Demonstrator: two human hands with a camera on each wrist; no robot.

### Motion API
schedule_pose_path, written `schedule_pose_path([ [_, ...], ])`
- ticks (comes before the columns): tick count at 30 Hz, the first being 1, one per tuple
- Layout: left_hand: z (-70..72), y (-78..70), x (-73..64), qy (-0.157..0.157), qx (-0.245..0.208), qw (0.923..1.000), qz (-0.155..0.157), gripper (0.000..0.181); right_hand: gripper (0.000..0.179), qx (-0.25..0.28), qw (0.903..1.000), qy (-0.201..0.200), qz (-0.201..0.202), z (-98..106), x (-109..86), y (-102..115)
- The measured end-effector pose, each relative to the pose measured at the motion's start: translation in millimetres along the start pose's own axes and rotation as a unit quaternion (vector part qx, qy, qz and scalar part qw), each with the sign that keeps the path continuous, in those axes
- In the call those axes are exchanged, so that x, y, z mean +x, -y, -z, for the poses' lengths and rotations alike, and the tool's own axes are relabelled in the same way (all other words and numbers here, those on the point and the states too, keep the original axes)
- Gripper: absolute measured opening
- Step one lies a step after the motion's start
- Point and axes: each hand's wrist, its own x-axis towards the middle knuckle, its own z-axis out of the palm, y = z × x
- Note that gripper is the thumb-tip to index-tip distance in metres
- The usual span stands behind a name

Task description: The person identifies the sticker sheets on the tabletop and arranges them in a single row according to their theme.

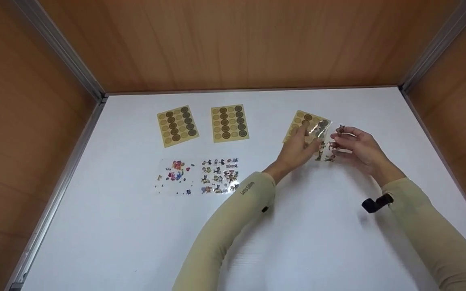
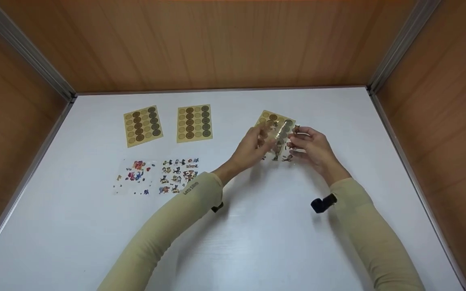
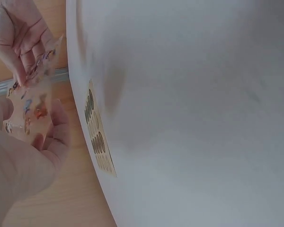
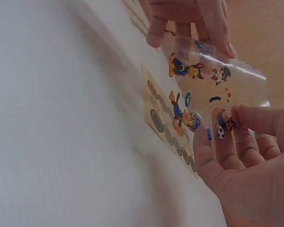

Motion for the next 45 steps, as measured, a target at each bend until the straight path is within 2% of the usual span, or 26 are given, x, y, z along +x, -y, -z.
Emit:
schedule_pose_path([
  [5,15.3,3.0,-7.1,-0.016,-0.009,0.9997,-0.013,0.065,0.041,-0.011,0.9998,0.014,0.005,-10.6,1.4,1.1],
  [9,29.2,3.9,-18.2,-0.007,-0.021,0.9996,-0.019,0.066,0.048,-0.022,0.9994,0.026,0.006,-20.3,3.1,-1.0],
  [13,43.8,5.9,-31.4,0.010,-0.073,0.9973,-0.007,0.070,0.048,-0.021,0.9989,0.041,0.009,-29.4,1.4,-3.8],
  [16,52.8,9.8,-38.0,0.017,-0.129,0.9915,0.002,0.073,0.041,-0.007,0.9987,0.050,0.010,-35.7,-1.0,-5.6],
  [21,68.2,21.5,-50.0,0.024,-0.172,0.9846,0.024,0.079,0.034,-0.028,0.9976,0.062,0.008,-47.6,0.2,-11.0],
  [25,81.1,34.8,-61.6,0.029,-0.174,0.9824,0.061,0.079,0.035,-0.064,0.9950,0.075,0.015,-56.9,3.1,-19.2],
  [30,92.5,51.6,-75.9,0.047,-0.161,0.9789,0.117,0.076,0.032,-0.081,0.9923,0.093,0.016,-67.7,5.8,-32.3],
  [35,102.5,60.5,-85.9,0.052,-0.156,0.9777,0.131,0.075,0.039,-0.091,0.9908,0.100,0.012,-79.5,10.1,-42.6],
  [38,106.9,64.3,-90.7,0.053,-0.136,0.9789,0.143,0.074,0.046,-0.111,0.9880,0.107,0.010,-86.0,13.1,-47.1],
  [42,109.1,69.1,-95.8,0.057,-0.110,0.9786,0.164,0.071,0.054,-0.155,0.9809,0.116,0.023,-93.7,16.1,-52.3],
  [45,109.1,72.4,-98.1,0.058,-0.087,0.9804,0.167,0.070,0.057,-0.184,0.9747,0.121,0.039,-98.5,16.5,-55.1],
])
